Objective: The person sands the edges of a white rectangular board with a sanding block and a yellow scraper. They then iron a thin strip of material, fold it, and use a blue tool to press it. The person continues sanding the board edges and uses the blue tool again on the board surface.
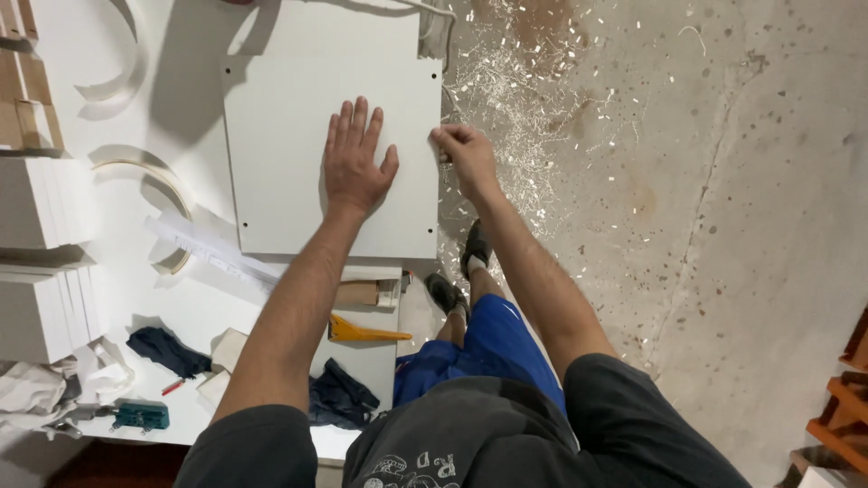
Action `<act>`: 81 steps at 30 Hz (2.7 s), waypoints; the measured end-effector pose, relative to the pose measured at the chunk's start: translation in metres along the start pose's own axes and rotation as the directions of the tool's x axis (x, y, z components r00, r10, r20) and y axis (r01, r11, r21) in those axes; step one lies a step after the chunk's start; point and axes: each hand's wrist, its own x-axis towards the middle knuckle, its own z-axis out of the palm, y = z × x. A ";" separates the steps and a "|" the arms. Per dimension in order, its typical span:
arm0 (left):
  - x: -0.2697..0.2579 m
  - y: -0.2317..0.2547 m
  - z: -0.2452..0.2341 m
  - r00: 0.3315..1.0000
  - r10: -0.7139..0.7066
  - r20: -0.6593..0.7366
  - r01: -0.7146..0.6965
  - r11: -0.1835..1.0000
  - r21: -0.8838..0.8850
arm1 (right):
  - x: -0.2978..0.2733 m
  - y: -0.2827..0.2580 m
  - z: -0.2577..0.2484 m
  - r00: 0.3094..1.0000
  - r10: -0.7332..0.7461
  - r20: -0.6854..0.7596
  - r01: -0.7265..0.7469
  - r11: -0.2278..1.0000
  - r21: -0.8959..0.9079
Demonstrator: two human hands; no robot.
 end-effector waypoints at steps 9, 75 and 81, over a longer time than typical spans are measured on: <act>0.002 0.002 -0.004 0.999 -0.014 0.030 0.014 1.000 -0.002 | 0.066 -0.010 0.000 0.999 -0.035 -0.034 0.037 0.998 0.056; 0.000 0.000 -0.002 0.997 -0.037 0.063 0.040 0.998 -0.040 | 0.057 -0.070 0.074 0.967 -0.233 -0.103 0.145 0.837 -0.528; 0.000 -0.001 0.001 0.994 0.022 -0.109 -0.030 0.997 -0.076 | -0.124 0.054 0.025 0.981 0.193 -0.024 -0.168 0.778 -0.605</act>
